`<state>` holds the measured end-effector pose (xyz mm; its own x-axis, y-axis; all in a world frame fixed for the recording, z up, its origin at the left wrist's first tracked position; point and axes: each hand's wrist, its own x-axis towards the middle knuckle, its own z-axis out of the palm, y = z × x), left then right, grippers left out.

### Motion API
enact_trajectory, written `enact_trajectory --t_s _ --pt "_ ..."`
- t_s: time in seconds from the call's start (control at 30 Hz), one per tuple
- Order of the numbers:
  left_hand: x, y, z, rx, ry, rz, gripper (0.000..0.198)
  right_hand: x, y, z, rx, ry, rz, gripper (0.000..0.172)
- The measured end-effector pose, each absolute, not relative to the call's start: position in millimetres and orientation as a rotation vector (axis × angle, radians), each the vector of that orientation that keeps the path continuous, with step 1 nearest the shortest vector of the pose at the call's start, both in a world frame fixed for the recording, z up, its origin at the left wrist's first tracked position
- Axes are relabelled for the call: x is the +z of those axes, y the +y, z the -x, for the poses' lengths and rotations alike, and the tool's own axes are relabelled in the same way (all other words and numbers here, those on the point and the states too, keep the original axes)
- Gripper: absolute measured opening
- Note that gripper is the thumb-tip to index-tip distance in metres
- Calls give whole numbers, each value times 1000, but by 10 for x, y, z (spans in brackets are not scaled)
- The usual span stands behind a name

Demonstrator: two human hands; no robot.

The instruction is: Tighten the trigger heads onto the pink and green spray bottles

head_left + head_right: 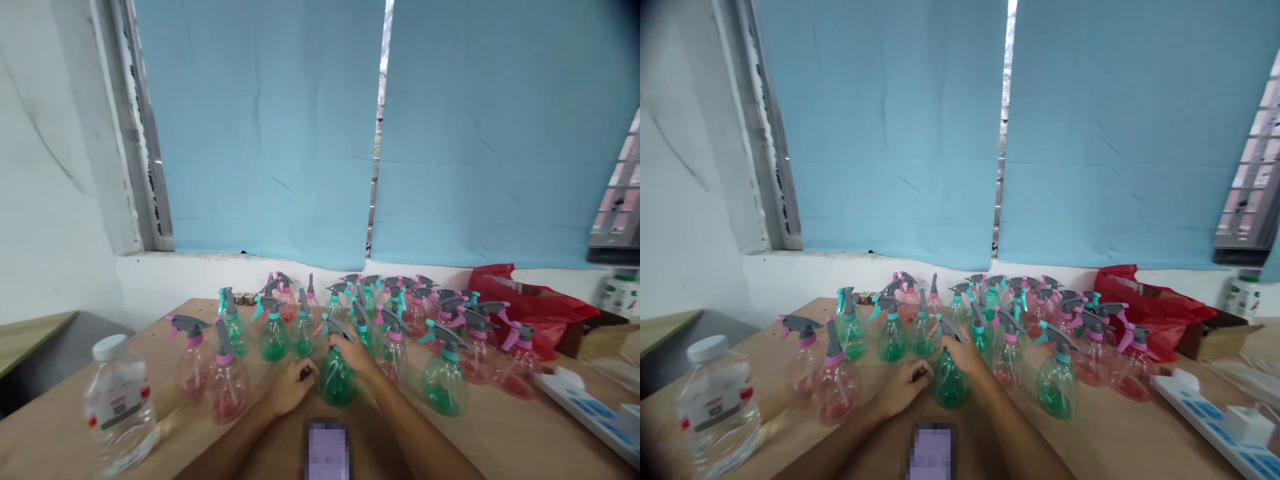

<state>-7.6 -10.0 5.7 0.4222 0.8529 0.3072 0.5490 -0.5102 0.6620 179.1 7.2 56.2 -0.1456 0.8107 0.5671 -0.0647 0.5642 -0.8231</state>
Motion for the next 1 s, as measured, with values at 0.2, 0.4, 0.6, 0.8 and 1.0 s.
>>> enact_trajectory --t_s 0.2,0.4,0.6,0.8,1.0 --pt "-34 -45 102 822 1138 -2221 19 537 100 -1817 846 -1517 669 29" --pt "-20 -68 99 805 1144 -2227 18 532 57 -1834 954 -1545 669 22" --pt "-23 -58 95 791 1153 -2227 19 531 54 -1843 912 -1546 700 26" --pt "-54 -39 100 804 1133 -2225 20 554 81 -1833 900 -1602 670 34" --pt "-27 -62 96 808 1143 -2217 20 546 57 -1836 899 -1603 717 25"
